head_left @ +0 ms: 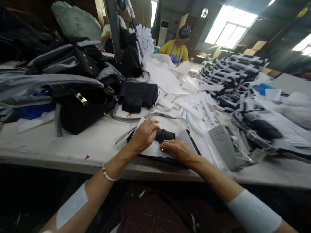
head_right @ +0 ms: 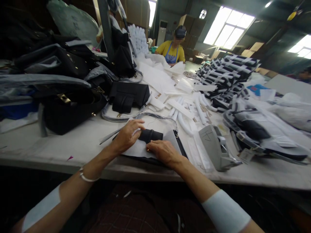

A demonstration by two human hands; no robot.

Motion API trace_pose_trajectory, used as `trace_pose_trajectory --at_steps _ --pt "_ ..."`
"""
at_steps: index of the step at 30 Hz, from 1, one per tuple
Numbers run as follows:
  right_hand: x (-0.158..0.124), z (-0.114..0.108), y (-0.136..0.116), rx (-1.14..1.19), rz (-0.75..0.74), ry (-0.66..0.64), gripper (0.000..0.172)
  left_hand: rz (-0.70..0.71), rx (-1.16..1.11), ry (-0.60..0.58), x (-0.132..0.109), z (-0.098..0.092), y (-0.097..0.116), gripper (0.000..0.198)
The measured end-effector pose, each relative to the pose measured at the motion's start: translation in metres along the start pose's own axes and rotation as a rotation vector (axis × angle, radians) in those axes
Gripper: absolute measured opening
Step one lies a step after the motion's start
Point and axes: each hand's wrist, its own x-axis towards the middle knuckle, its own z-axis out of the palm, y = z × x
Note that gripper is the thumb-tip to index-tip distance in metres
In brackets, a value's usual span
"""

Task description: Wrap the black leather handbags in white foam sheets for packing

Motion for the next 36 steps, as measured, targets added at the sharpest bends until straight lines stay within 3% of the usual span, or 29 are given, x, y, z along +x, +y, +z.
trace_pose_trajectory --at_steps 3,6,10,16,24,29,32,36 --pt "0.003 -0.003 0.0 0.074 0.0 -0.01 0.023 0.206 0.084 -0.283 -0.027 -0.002 0.02 0.011" --pt "0.009 -0.011 -0.005 0.033 0.033 -0.039 0.022 0.221 0.15 -0.346 -0.045 0.008 0.021 0.014" --pt "0.015 -0.02 -0.012 -0.023 0.031 -0.072 0.018 0.196 0.082 -0.305 -0.049 0.013 0.012 0.014" --pt "0.02 -0.018 -0.012 -0.028 0.034 -0.047 0.014 0.361 0.134 -0.274 -0.066 0.011 0.007 0.036" --pt "0.025 -0.001 -0.033 -0.215 0.248 -0.029 0.014 0.443 0.261 -0.129 -0.078 0.023 0.001 0.035" --pt "0.009 0.003 -0.041 -0.212 0.27 0.033 0.019 0.436 0.406 0.051 -0.085 0.034 -0.003 0.047" --pt "-0.005 0.005 -0.046 -0.231 0.259 0.109 0.019 0.439 0.399 0.023 -0.084 0.034 -0.006 0.05" --pt "-0.027 0.02 -0.042 -0.332 0.15 0.328 0.029 0.431 0.366 0.005 -0.081 0.035 -0.009 0.045"
